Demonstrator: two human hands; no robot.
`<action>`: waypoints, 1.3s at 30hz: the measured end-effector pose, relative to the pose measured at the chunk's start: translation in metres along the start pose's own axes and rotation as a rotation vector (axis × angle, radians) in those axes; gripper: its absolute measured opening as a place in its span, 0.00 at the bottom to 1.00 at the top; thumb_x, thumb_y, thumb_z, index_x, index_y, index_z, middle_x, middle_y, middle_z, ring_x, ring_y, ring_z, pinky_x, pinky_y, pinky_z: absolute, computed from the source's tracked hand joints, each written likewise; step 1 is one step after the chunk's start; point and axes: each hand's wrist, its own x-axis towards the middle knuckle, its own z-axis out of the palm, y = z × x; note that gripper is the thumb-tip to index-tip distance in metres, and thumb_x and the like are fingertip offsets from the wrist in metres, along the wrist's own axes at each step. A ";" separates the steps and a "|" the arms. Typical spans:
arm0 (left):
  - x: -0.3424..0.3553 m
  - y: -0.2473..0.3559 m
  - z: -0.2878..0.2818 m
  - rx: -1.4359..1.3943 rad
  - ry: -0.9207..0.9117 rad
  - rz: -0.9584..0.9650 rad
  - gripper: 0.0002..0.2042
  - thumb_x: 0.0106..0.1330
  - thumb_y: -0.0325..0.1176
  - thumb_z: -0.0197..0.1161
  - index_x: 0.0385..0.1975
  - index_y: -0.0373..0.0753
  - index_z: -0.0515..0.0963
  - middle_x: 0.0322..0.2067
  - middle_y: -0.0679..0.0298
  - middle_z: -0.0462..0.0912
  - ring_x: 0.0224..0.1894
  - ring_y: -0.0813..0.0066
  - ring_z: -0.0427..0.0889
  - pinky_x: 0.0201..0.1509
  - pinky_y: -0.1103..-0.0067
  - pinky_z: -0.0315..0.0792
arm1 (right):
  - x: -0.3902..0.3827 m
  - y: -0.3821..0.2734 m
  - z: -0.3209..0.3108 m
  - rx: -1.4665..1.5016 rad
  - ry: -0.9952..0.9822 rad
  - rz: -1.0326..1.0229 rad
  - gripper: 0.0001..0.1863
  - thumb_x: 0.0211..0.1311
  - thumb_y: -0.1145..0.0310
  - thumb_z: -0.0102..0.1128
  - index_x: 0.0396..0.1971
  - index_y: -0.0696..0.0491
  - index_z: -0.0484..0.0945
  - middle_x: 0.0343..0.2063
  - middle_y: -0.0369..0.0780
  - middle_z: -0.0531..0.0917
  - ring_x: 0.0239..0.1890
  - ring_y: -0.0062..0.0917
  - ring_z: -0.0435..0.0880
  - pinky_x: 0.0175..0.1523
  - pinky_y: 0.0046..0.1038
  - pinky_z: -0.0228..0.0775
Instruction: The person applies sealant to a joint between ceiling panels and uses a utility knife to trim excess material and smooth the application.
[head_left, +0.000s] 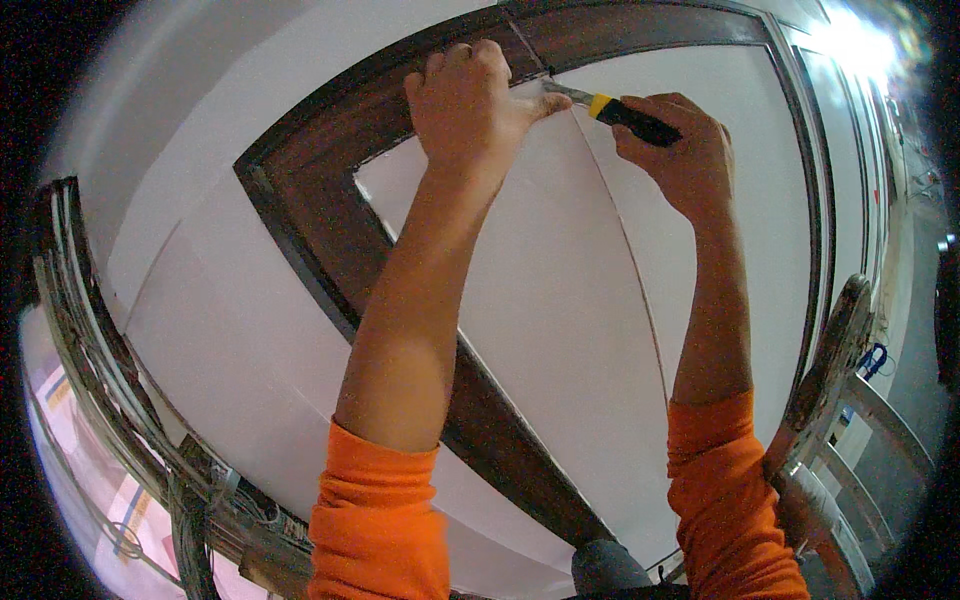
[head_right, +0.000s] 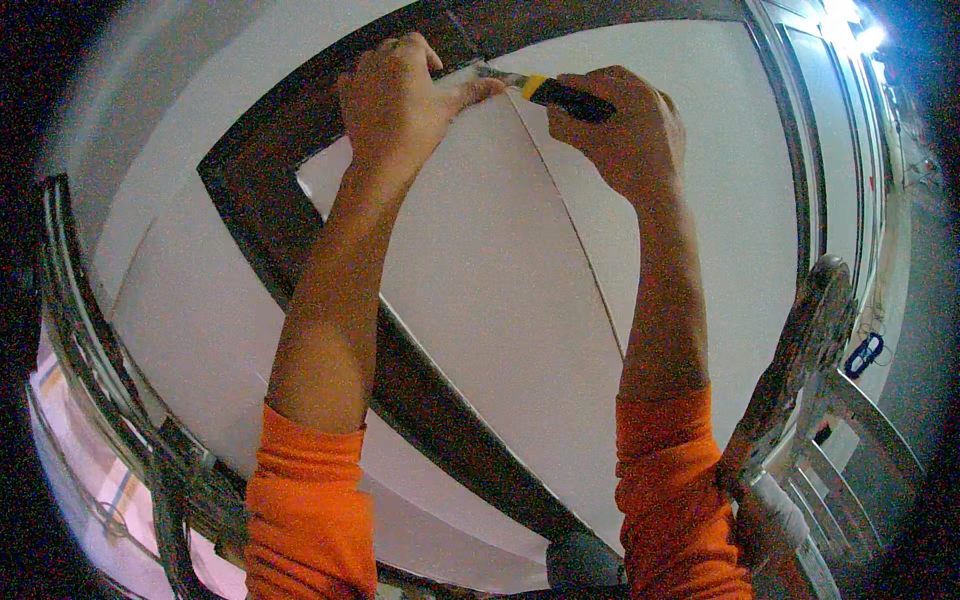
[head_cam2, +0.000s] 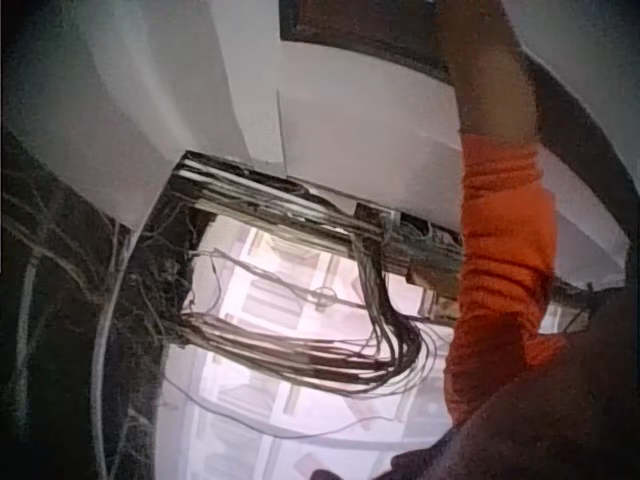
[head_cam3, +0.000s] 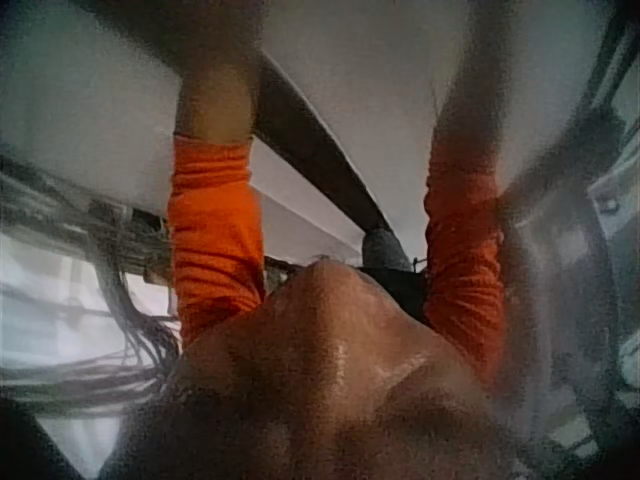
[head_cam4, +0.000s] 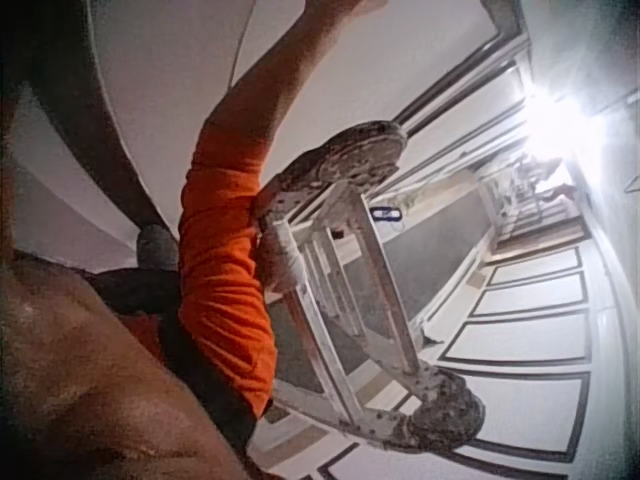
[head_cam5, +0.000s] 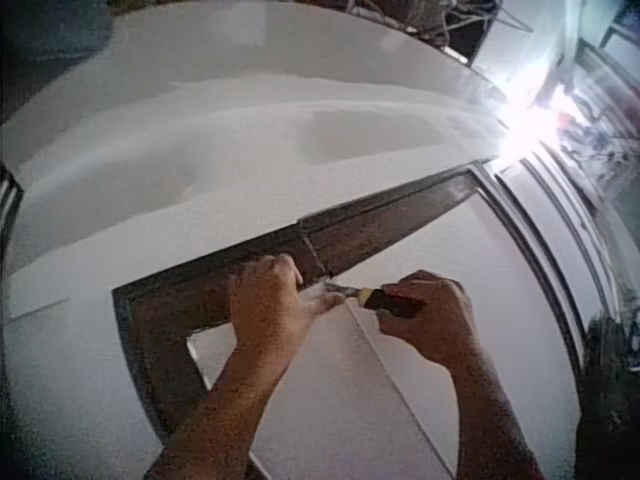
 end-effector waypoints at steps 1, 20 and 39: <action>0.001 0.001 0.000 0.000 0.001 0.002 0.35 0.41 0.70 0.78 0.30 0.40 0.82 0.31 0.56 0.86 0.37 0.54 0.87 0.41 0.60 0.78 | -0.001 -0.001 -0.001 -0.002 -0.004 0.023 0.20 0.53 0.50 0.76 0.44 0.42 0.91 0.41 0.36 0.90 0.45 0.33 0.90 0.53 0.34 0.80; 0.002 -0.024 -0.010 -0.222 -0.162 0.088 0.29 0.52 0.62 0.78 0.34 0.38 0.83 0.35 0.53 0.85 0.40 0.51 0.85 0.46 0.62 0.79 | -0.003 -0.002 0.004 0.132 -0.050 -0.007 0.20 0.53 0.53 0.76 0.44 0.45 0.91 0.41 0.37 0.90 0.43 0.34 0.90 0.51 0.33 0.80; 0.004 -0.011 -0.001 -0.137 -0.121 -0.022 0.30 0.43 0.64 0.80 0.30 0.41 0.83 0.32 0.58 0.86 0.38 0.56 0.86 0.42 0.61 0.76 | -0.002 -0.001 0.001 0.023 -0.038 0.035 0.21 0.53 0.47 0.74 0.45 0.42 0.91 0.43 0.39 0.90 0.45 0.37 0.89 0.53 0.36 0.79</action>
